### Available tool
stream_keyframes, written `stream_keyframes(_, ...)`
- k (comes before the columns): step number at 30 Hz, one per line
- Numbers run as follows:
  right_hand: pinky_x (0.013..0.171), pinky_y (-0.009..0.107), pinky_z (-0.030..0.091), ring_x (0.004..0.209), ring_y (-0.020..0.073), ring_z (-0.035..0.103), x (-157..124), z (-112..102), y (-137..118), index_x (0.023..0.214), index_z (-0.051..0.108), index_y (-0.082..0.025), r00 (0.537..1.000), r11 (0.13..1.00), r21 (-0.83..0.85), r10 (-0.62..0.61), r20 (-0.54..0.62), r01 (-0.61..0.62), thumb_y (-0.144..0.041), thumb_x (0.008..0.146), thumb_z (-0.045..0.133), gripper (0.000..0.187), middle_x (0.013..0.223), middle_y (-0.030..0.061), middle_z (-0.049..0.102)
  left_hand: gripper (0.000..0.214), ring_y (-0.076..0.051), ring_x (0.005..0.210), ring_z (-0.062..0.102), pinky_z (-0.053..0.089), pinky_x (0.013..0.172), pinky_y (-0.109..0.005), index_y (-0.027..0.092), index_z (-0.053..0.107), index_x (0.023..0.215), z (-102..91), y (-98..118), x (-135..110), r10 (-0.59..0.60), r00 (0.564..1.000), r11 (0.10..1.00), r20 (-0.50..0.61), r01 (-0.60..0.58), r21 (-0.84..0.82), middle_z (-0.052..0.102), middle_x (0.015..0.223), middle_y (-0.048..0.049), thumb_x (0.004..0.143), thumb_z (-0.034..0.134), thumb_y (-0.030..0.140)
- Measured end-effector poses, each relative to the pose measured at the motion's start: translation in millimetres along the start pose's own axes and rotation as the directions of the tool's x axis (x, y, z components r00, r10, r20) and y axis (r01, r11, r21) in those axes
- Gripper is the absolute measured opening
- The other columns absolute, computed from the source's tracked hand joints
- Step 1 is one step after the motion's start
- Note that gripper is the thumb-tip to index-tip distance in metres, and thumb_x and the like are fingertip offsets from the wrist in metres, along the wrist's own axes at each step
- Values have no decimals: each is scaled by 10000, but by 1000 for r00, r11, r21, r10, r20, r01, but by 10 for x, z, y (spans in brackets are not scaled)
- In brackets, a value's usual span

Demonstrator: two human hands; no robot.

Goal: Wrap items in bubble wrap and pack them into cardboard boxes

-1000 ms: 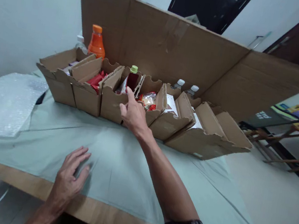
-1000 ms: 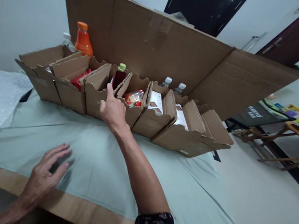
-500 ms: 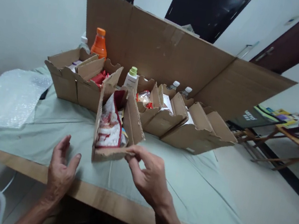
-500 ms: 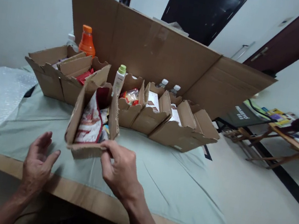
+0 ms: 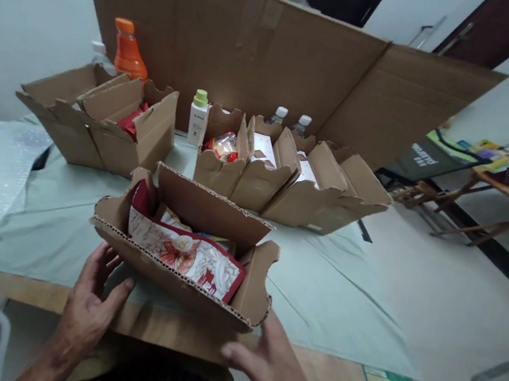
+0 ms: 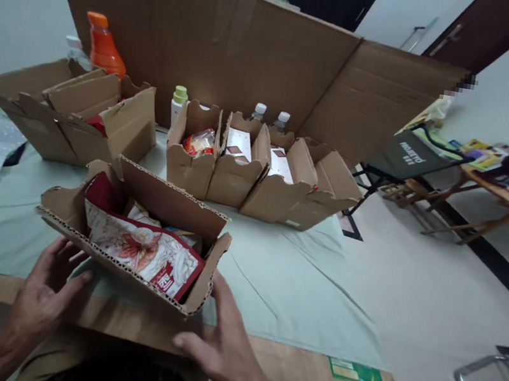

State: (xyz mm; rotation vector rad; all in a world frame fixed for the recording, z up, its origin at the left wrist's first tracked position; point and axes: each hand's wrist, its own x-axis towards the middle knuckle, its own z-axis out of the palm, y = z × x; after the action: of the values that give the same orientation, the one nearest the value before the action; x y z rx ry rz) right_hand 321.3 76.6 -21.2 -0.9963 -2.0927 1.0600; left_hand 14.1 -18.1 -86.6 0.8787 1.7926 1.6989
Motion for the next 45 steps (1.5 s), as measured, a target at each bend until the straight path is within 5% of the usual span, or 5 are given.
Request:
stream_keyframes(12,774,373,584,877,250,705,1167,-60,553,1115,630,-182,969,997,23,80,-235,-77,-441,880,606,349,1040,95,745,730,-306,1424,498,358,1218,-523,209,367,1536,785,50,643,82,977,991,196,-100,85,494,1544,-168,883,664,342)
stream_keyframes(26,702,356,577,790,273,743,1161,5,828,980,677,-180,942,972,-9,225,-250,-235,-536,771,669,413,877,99,794,892,-329,1537,349,272,1274,-523,115,271,1604,796,16,752,173,928,934,329,-261,243,387,1648,-190,783,602,220)
stream_keyframes(32,756,394,615,885,333,776,854,-88,629,912,777,-204,896,889,-261,278,-346,-377,-578,800,610,425,875,99,816,672,-294,1272,638,525,1097,-459,152,522,1472,278,180,596,233,931,908,282,-312,281,673,1377,-161,811,631,204)
stream_keyframes(38,774,297,626,817,228,786,1001,669,-188,924,778,-245,968,935,-269,-248,-33,231,-376,928,644,188,919,49,813,378,-297,1223,631,522,1063,-504,171,671,1248,-461,13,642,305,951,892,58,-306,333,703,1262,-155,879,587,178)
stream_keyframes(45,825,294,579,910,194,746,2353,2346,-1430,1024,739,-211,670,732,-11,-617,413,681,-164,1000,541,205,977,56,793,384,-298,1188,626,532,1033,-487,205,690,1162,-513,-155,649,334,943,907,3,-322,272,720,1175,-115,809,587,97)
